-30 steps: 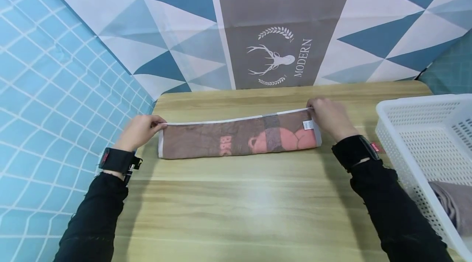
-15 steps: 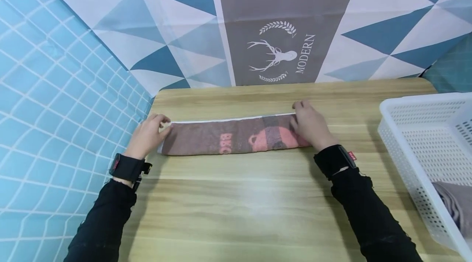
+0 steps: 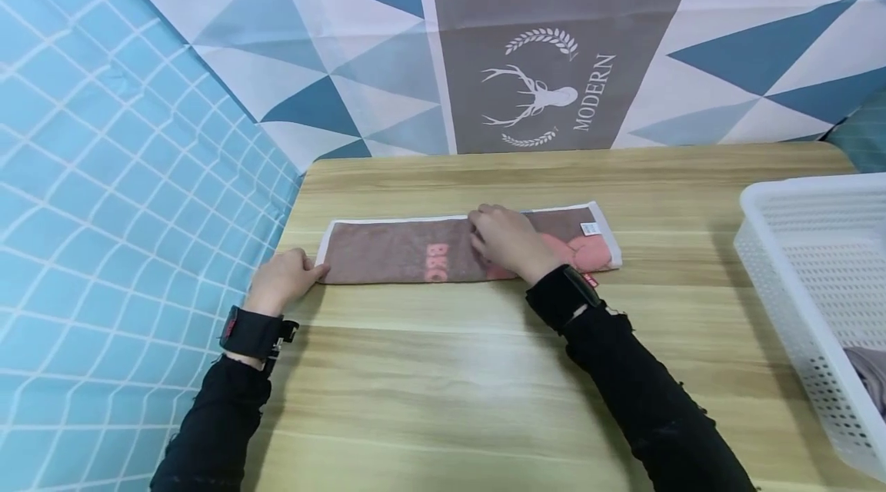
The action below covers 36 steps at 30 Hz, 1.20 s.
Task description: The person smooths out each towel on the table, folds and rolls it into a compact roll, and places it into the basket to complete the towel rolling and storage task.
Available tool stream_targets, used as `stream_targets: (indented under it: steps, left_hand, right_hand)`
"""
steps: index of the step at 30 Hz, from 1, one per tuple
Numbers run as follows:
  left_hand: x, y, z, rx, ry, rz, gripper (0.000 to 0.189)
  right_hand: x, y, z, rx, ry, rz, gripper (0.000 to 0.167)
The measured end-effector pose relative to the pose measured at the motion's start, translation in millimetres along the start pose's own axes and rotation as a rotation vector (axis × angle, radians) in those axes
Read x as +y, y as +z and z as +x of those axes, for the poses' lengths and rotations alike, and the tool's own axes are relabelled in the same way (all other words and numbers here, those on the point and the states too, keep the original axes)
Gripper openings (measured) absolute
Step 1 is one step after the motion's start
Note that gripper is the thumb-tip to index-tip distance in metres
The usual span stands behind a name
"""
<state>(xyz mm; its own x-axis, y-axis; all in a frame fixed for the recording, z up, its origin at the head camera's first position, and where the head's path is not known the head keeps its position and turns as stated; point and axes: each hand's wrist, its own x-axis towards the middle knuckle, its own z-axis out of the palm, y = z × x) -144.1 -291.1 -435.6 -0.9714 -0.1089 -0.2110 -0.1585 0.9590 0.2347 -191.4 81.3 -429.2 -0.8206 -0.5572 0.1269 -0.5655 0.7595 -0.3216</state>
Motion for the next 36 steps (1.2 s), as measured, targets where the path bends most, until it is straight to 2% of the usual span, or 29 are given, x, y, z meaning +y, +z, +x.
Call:
stream_targets:
  steps: [5,8,10,13,17,20,23,28,31,34,36]
  left_hand:
    - [-1.6,5.5,0.7,0.019,0.036,-0.049,0.031]
    - [1.4,7.2,2.4,0.036,0.06,-0.059,0.03]
    - [3.3,8.0,2.7,0.065,0.074,-0.065,0.029]
    - [5.1,9.4,0.3,0.146,0.107,-0.094,0.022]
    - [7.5,11.5,-5.9,0.248,0.207,-0.162,0.015]
    - [11.5,13.6,-10.4,0.28,0.312,-0.206,0.018]
    - [17.4,16.5,-14.9,0.277,0.408,-0.21,0.02]
    - [23.8,23.7,-17.8,0.243,0.533,-0.152,0.02]
    - [25.3,26.9,-18.8,0.231,0.576,-0.121,0.019]
    - [26.7,28.5,-20.2,0.209,0.603,-0.098,0.016]
    - [27.9,28.5,-20.9,0.199,0.614,-0.085,0.015]
  right_hand:
    - [-25.3,16.7,22.5,-0.036,-0.087,-0.004,0.013]
    - [-38.2,26.7,33.2,-0.042,-0.118,0.002,0.009]
    - [-46.9,32.5,40.4,-0.046,-0.143,0.001,0.01]
    - [-61.4,38.5,51.3,-0.056,-0.186,-0.005,0.013]
    - [-80.4,40.6,64.6,-0.069,-0.238,-0.034,0.014]
    - [-92.1,40.1,72.8,-0.073,-0.269,-0.045,0.014]
    - [-100.6,41.7,79.4,-0.078,-0.296,-0.028,0.016]
    - [-108.6,50.1,88.6,-0.1,-0.319,0.037,0.025]
    - [-112.2,55.8,94.1,-0.12,-0.337,0.066,0.034]
    - [-115.1,61.5,100.0,-0.112,-0.357,0.023,0.043]
    - [-116.4,64.8,104.0,-0.102,-0.369,-0.046,0.049]
